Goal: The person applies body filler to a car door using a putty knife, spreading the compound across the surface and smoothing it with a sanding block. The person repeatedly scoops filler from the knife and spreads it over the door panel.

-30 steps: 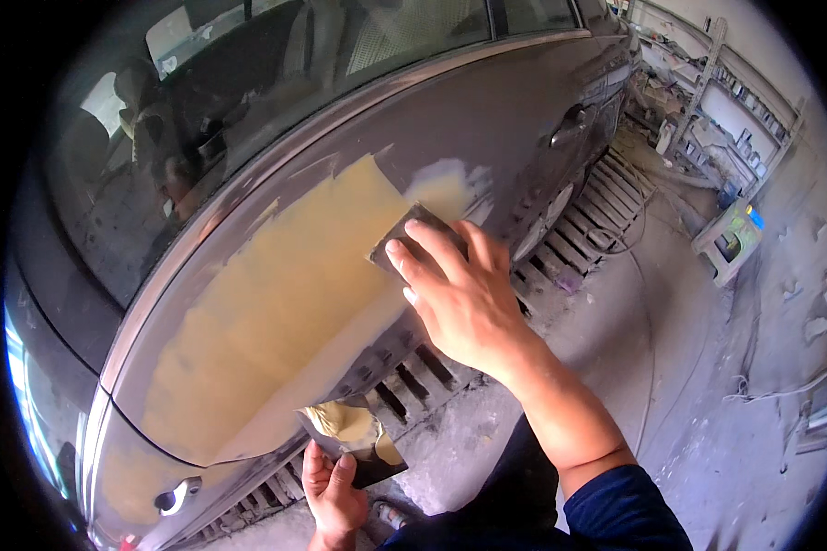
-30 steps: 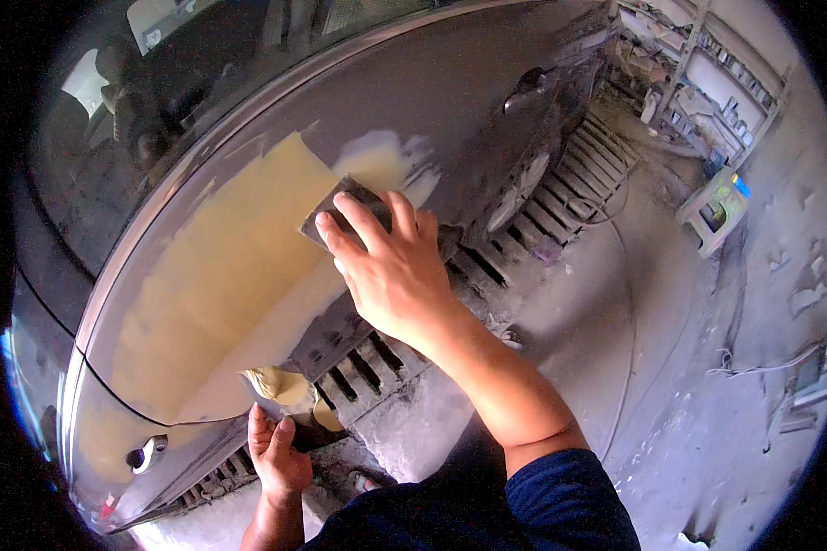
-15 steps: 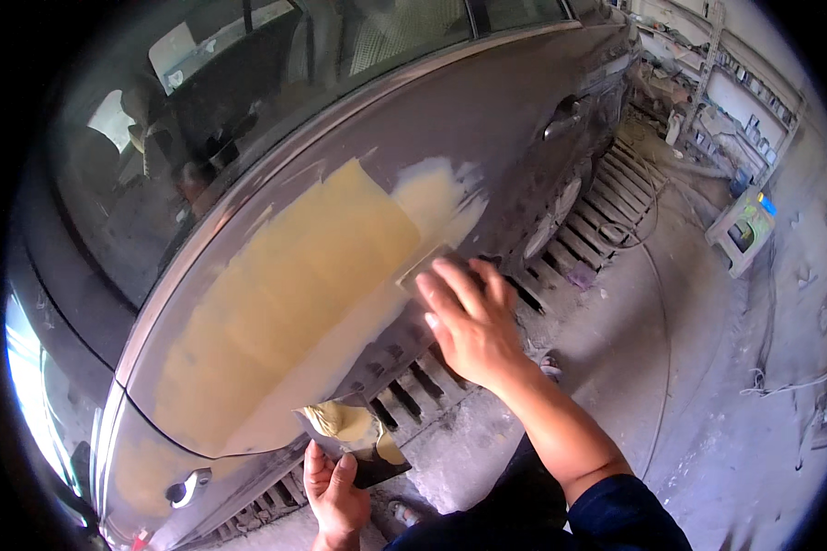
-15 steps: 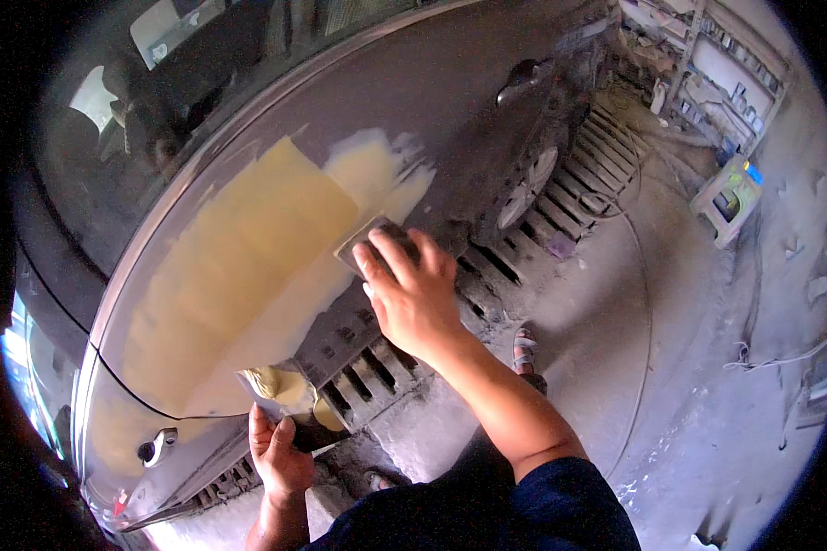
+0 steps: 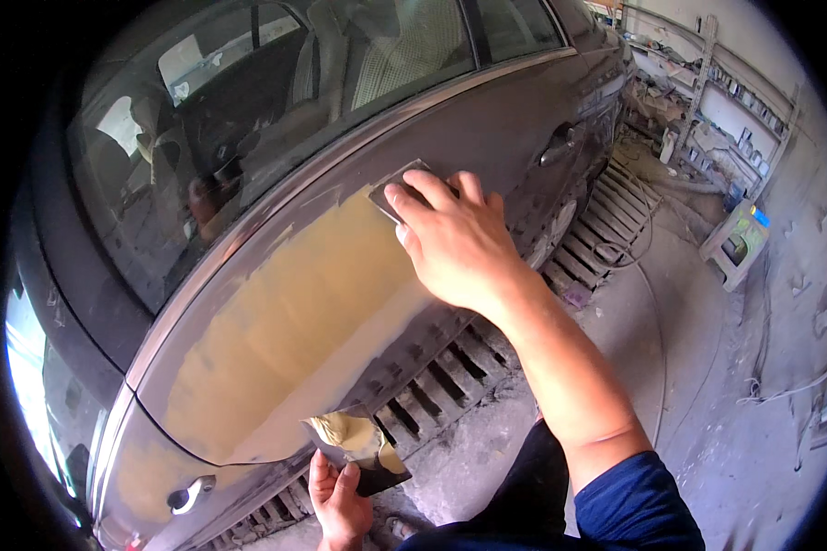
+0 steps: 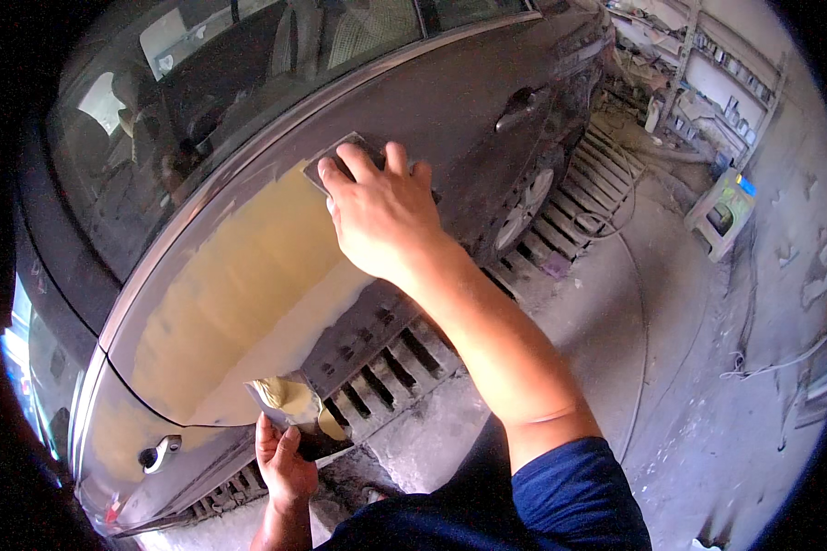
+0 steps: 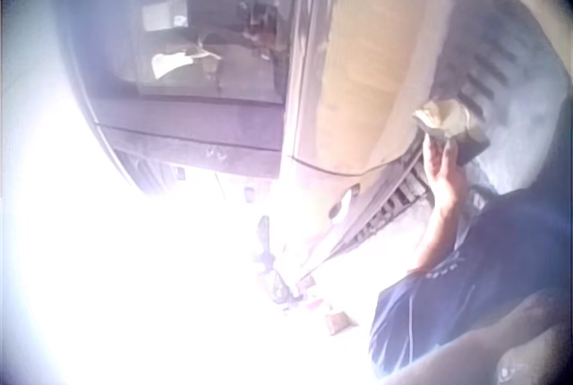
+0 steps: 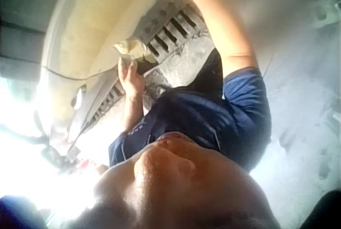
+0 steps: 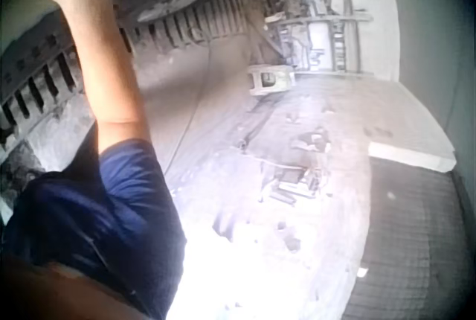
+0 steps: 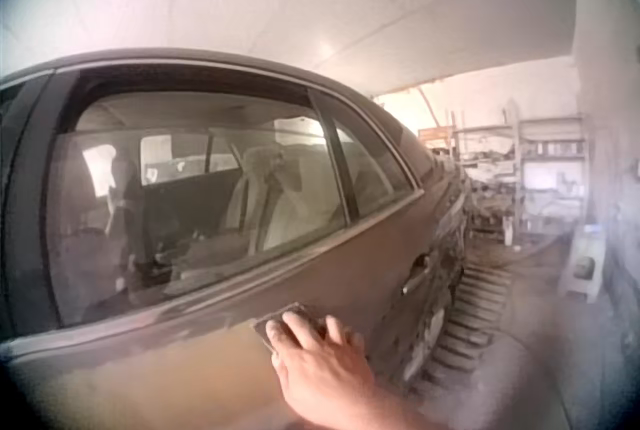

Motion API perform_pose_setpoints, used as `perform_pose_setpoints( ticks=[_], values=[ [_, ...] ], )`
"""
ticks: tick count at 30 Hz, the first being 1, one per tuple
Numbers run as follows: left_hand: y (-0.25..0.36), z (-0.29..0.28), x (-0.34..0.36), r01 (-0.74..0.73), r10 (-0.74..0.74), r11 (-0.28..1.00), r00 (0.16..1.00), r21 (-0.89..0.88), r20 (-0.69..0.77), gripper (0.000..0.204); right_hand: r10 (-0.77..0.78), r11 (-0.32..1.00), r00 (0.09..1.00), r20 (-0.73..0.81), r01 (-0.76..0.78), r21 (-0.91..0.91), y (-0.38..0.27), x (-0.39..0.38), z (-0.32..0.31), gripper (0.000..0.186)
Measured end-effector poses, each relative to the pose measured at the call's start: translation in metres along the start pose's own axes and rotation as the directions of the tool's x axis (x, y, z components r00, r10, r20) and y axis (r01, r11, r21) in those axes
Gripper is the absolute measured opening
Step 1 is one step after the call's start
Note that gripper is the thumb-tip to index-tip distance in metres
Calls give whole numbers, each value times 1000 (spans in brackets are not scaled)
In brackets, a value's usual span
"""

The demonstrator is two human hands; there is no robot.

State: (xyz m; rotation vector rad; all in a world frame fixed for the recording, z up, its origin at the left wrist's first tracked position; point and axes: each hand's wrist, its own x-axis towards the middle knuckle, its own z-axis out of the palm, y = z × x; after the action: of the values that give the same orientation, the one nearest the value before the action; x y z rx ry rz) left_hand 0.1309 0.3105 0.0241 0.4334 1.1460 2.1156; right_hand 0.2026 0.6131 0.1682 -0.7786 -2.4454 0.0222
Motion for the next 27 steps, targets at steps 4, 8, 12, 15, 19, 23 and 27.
perform_pose_setpoints(
  ticks=[4, 8, 12, 15, 19, 23, 27],
  values=[
    [-4, 2, 7, 13, -12, 1000, 1000, -26, 28, 49, -29, 1000, 999, -46, 29, 11, 8, -26, 16, 43],
    [-4, 5, 10, 27, -26, 999, 999, -20, 31, 49, -36, 999, 999, -22, 37, 34, 14, -43, 21, 42],
    [-7, 3, 8, -4, 3, 999, 999, 40, 33, 52, 21, 1000, 995, -97, -22, -8, 19, -21, -2, 39],
    [-5, 6, 11, 0, -2, 999, 999, 44, 44, 52, -31, 999, 997, -69, 29, -23, 16, 4, -9, 40],
    [-5, 7, 16, -19, 16, 998, 999, 64, 40, 53, -25, 1000, 1000, -15, 24, -13, 8, -4, 0, 41],
    [-13, -3, 22, 5, -7, 999, 1000, 49, 29, 54, -15, 1000, 1000, 10, 15, 16, 15, -34, 15, 46],
    [-16, -3, 27, 12, -11, 998, 1000, 56, -10, 55, -38, 998, 997, -68, 42, 56, 24, -61, 47, 51]
  ],
)
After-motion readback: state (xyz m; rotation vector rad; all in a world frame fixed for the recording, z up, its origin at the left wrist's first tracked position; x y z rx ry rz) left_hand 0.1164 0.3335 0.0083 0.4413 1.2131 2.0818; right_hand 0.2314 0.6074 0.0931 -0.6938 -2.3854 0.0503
